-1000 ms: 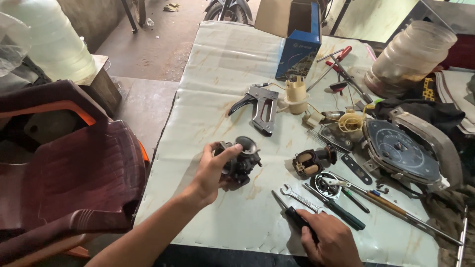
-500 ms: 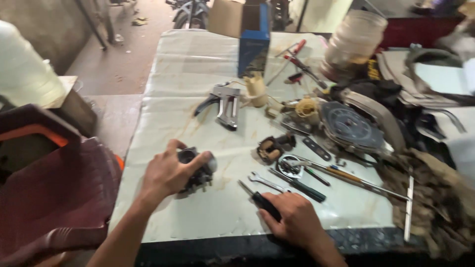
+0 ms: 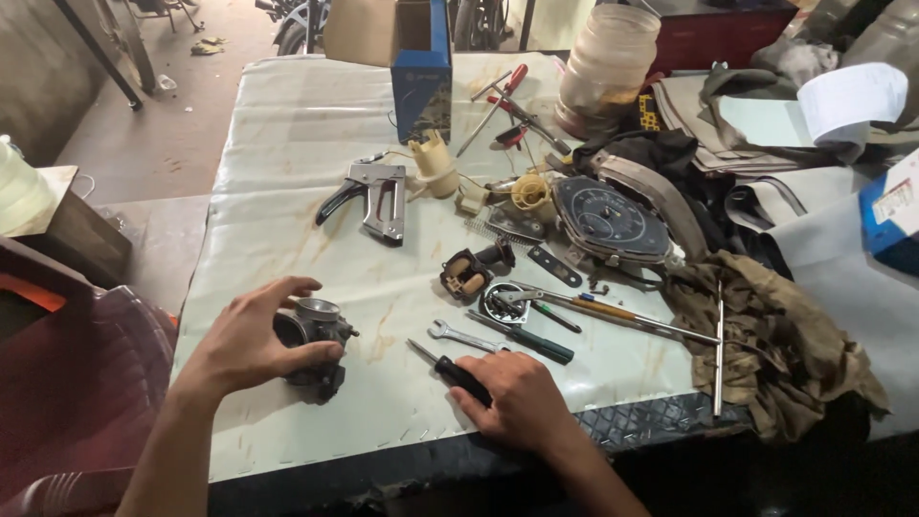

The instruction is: Disassembling and inspecting the internal components of a motorcycle carburetor on a workbench.

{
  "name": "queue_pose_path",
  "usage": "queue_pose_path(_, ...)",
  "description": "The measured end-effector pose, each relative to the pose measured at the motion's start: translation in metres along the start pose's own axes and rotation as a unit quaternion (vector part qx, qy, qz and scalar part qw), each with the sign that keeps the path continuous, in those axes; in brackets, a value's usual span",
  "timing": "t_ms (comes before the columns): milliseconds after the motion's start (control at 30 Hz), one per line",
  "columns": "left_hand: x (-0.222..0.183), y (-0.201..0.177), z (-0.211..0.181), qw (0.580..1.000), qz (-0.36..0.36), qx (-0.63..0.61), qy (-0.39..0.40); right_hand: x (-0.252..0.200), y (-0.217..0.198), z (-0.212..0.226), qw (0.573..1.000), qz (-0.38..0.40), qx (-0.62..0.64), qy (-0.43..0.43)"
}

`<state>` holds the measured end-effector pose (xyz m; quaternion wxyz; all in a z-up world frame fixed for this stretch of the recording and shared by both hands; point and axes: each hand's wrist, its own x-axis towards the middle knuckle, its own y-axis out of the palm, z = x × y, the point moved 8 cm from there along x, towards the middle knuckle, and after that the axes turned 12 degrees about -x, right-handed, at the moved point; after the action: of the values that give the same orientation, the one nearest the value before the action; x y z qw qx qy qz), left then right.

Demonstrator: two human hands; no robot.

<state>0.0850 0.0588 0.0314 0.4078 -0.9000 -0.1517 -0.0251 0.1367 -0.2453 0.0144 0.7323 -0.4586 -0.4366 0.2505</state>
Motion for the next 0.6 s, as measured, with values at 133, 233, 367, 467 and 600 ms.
queue_pose_path(133,0.004,0.009,-0.004,0.993,0.055,-0.101,-0.022,-0.002,-0.003,0.001,1.0,-0.023,0.007,-0.011)
queue_pose_path(233,0.009,0.017,0.02,0.994,0.036,-0.09,-0.045,-0.003,-0.006,0.003,0.999,-0.033,0.004,-0.016)
queue_pose_path(367,0.014,0.028,0.045,0.98,0.009,-0.193,-0.046,-0.006,-0.007,0.001,0.999,-0.038,0.007,-0.014)
queue_pose_path(467,0.02,0.047,0.066,0.922,-0.003,-0.38,-0.08,-0.013,-0.014,-0.007,0.994,-0.106,0.02,-0.003)
queue_pose_path(600,0.014,0.071,0.066,0.812,0.058,-0.572,-0.1,-0.024,-0.03,-0.03,0.968,-0.22,-0.009,0.121)
